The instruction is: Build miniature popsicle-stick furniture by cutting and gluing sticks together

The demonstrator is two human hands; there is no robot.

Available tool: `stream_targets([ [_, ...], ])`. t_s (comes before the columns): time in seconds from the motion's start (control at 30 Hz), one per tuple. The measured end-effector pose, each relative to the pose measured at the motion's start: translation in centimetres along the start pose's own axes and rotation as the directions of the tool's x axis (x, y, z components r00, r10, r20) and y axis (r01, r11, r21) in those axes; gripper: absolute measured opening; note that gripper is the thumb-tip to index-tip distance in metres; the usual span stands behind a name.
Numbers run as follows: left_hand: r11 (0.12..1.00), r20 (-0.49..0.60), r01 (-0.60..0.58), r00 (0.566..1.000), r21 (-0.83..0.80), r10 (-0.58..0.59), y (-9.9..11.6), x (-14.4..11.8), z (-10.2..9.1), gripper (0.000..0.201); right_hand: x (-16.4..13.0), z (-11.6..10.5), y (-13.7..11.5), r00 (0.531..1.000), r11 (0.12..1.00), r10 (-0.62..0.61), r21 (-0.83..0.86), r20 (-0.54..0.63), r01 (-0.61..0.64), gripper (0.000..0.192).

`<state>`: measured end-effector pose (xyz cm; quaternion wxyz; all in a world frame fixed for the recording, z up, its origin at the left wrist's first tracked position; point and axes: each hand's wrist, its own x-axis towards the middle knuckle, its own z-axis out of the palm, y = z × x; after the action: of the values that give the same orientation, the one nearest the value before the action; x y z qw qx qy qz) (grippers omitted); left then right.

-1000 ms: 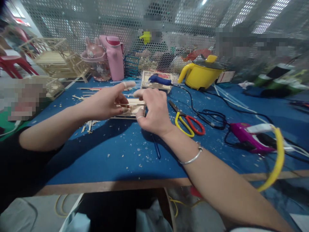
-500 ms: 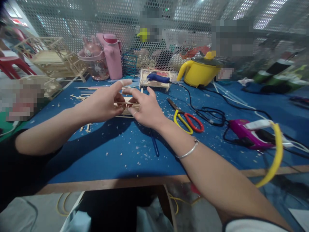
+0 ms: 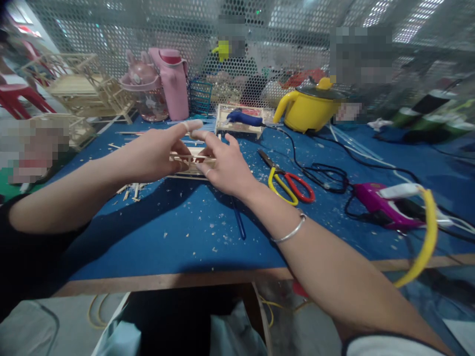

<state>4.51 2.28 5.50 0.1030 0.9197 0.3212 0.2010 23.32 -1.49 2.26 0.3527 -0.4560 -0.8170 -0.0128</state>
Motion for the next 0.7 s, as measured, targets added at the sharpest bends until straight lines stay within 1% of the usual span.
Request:
stream_targets([
  [0.2, 0.999, -0.023, -0.009, 1.0, -0.038, 0.008, 0.0, 0.0, 0.4, 0.078, 0.0, 0.1, 0.0, 1.0, 0.999, -0.014, -0.031, 0.001, 0.014, 0.05],
  [0.3, 0.998, -0.018, -0.003, 1.0, -0.055, 0.002, 0.1, 0.0, 0.3, 0.079, 0.0, 0.0, 0.0, 1.0, 0.999, -0.022, -0.027, 0.007, 0.022, 0.051],
  [0.43, 0.998, 0.004, 0.022, 1.0, -0.054, -0.021, 0.2, 0.0, 0.1, 0.08, -0.1, 0.0, 0.2, 0.998, 0.999, -0.041, -0.002, 0.042, 0.041, 0.06],
  [0.53, 0.999, -0.003, 0.018, 1.0, -0.034, -0.018, 0.1, -0.1, 0.0, 0.082, -0.2, -0.2, 0.3, 0.997, 0.998, -0.055, 0.008, 0.056, 0.055, 0.067],
  [0.63, 1.0, -0.027, -0.005, 1.0, -0.028, 0.004, -0.2, -0.1, -0.5, 0.085, -0.2, -0.6, 0.2, 0.994, 0.995, -0.092, 0.037, 0.059, 0.09, 0.072],
  [0.7, 0.999, -0.039, -0.009, 0.999, -0.034, 0.008, -0.4, -0.2, -1.3, 0.085, -0.3, -1.0, 0.1, 0.992, 0.991, -0.123, 0.052, 0.022, 0.121, 0.068],
])
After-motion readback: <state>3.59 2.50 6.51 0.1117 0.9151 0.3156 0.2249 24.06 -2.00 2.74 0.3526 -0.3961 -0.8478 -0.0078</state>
